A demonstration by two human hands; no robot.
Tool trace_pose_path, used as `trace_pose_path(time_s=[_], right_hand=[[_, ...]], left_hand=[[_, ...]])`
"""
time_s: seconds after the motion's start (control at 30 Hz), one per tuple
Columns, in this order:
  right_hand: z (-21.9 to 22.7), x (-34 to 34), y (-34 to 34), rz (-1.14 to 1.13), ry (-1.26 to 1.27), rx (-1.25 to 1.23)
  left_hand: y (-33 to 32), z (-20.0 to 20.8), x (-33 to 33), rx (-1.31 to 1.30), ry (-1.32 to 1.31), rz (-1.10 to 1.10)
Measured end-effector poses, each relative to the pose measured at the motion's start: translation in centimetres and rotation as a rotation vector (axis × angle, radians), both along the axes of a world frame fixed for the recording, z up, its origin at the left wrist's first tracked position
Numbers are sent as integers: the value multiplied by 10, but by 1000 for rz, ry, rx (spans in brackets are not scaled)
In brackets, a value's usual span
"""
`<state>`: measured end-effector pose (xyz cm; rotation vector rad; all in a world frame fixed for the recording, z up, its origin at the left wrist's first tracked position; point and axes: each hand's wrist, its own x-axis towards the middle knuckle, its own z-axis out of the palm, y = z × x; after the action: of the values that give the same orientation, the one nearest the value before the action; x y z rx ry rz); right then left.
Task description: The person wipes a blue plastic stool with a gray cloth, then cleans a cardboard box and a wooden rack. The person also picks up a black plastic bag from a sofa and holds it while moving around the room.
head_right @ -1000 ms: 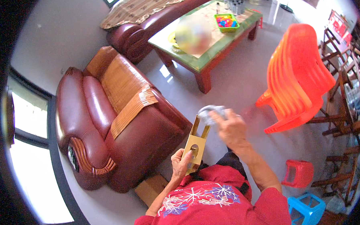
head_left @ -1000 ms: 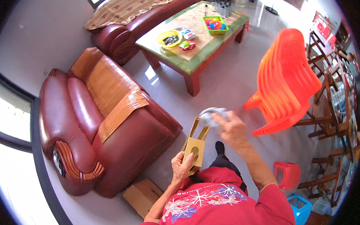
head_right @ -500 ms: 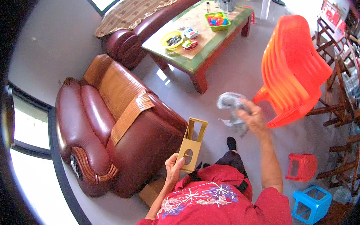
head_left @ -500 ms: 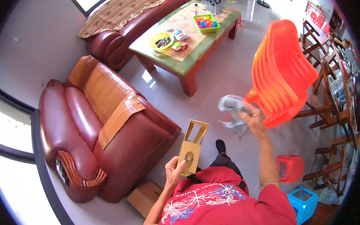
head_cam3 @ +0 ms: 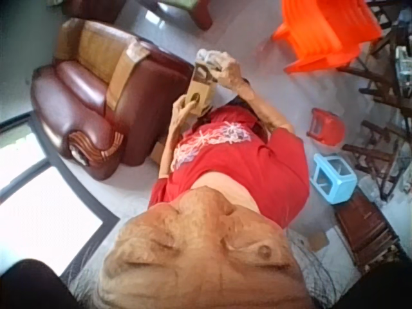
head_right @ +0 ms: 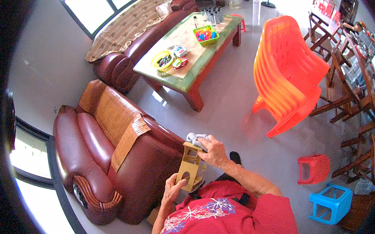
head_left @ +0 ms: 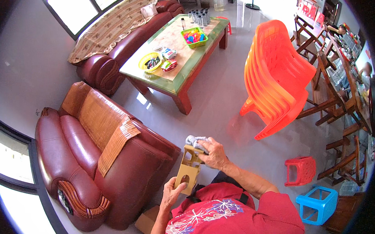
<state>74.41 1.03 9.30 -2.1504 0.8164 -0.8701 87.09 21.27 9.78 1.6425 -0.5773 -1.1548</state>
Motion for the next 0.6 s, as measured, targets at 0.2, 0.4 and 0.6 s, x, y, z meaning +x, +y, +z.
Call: trace_pose_path(time_s=[0.2,0.4,0.6], right_hand=[[21,12,30,-35,79,-137],[33,8,46,49,45,-228],[43,12,64,126,-104,-305]], left_hand=[[-16,-4,-1,258,-367,129],[-4,-20,13,177,-542,171],[-19,-7,-2,-16,-181,108]])
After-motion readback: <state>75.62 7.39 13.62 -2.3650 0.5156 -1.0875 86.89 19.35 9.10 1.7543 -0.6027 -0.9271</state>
